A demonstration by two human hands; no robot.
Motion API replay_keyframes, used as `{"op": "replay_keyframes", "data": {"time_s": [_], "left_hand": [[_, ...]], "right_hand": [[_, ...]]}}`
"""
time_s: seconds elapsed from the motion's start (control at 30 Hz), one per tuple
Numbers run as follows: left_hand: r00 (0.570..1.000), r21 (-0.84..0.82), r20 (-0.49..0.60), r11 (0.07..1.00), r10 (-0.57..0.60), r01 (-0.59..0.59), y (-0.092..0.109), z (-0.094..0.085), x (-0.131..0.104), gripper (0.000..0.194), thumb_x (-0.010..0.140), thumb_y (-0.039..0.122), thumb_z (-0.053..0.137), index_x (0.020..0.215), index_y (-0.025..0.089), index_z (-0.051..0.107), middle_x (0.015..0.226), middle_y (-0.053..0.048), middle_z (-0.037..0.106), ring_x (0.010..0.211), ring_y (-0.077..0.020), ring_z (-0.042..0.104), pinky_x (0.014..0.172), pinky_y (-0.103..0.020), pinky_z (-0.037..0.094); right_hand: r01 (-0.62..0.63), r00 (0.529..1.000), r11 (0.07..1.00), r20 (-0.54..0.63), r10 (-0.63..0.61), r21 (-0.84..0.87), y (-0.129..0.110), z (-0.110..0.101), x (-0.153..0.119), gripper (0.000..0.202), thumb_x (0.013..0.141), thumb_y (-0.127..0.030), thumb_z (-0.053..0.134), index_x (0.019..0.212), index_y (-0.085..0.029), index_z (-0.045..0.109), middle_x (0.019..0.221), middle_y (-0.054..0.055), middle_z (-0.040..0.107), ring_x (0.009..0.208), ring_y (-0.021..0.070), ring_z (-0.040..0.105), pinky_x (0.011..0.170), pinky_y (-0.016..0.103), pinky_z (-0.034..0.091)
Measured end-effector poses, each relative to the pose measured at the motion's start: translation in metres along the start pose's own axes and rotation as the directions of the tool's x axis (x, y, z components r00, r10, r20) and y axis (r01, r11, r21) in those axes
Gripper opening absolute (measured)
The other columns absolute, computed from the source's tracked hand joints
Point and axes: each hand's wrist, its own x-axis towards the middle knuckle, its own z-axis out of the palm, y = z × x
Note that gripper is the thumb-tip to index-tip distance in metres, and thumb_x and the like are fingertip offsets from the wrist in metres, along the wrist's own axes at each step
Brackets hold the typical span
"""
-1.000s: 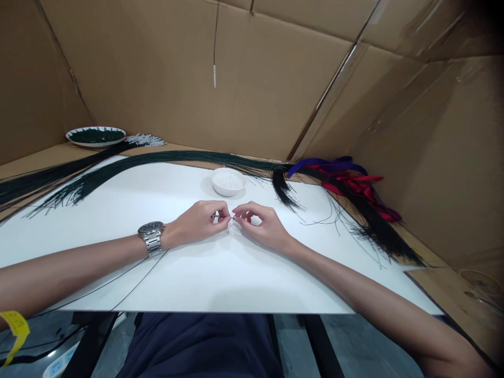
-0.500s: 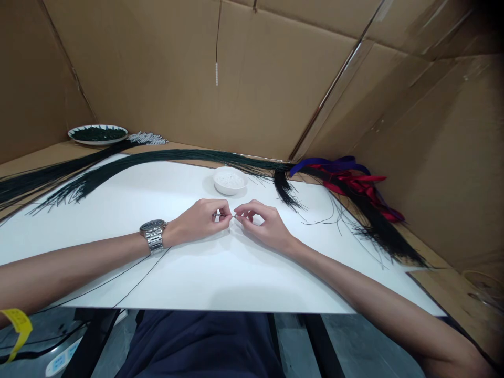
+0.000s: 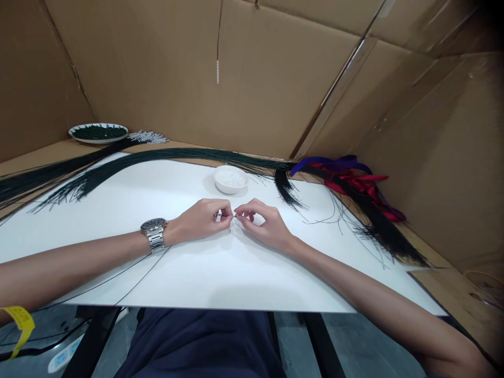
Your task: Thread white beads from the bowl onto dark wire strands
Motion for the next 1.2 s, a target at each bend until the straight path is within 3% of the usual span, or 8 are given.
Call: {"op": "replay_keyframes", "data": {"time_s": [0.5,0.9,1.2], "left_hand": [[0.998,0.062,0.044,0.997,0.050,-0.053,-0.0019,-0.0005,-0.0005,0.007,0.087,0.015,0.055,0.084,0.018,0.061,0.075,0.003,0.063,0.064,-0.0096,0.052,0.064,-0.023,0.041],[0.999,0.066,0.020,0.997,0.031,-0.032,-0.0005,-0.0013,-0.0006,0.007,0.086,0.015,0.057,0.083,0.018,0.062,0.074,0.003,0.063,0.063,-0.0094,0.052,0.063,-0.023,0.040],[0.999,0.089,0.025,0.995,0.048,-0.050,-0.0006,-0.0023,-0.0002,0.006,0.085,0.014,0.058,0.083,0.018,0.063,0.074,0.004,0.063,0.063,-0.0088,0.051,0.064,-0.022,0.040]], "right_hand": [[-0.037,0.998,0.999,0.050,0.036,0.027,0.0026,-0.0004,0.0007,0.015,0.092,-0.024,0.060,0.100,-0.022,0.072,0.091,0.006,0.072,0.075,0.0167,0.062,0.069,0.031,0.051],[-0.089,0.993,0.996,0.075,0.088,0.016,0.0070,-0.0007,0.0011,0.012,0.093,-0.025,0.059,0.091,-0.020,0.071,0.087,0.005,0.070,0.075,0.0163,0.062,0.067,0.029,0.047],[0.011,0.997,1.000,0.074,-0.009,-0.028,0.0090,-0.0001,-0.0001,0.011,0.094,-0.021,0.059,0.092,-0.018,0.069,0.083,0.005,0.067,0.070,0.0144,0.058,0.064,0.028,0.047]]}}
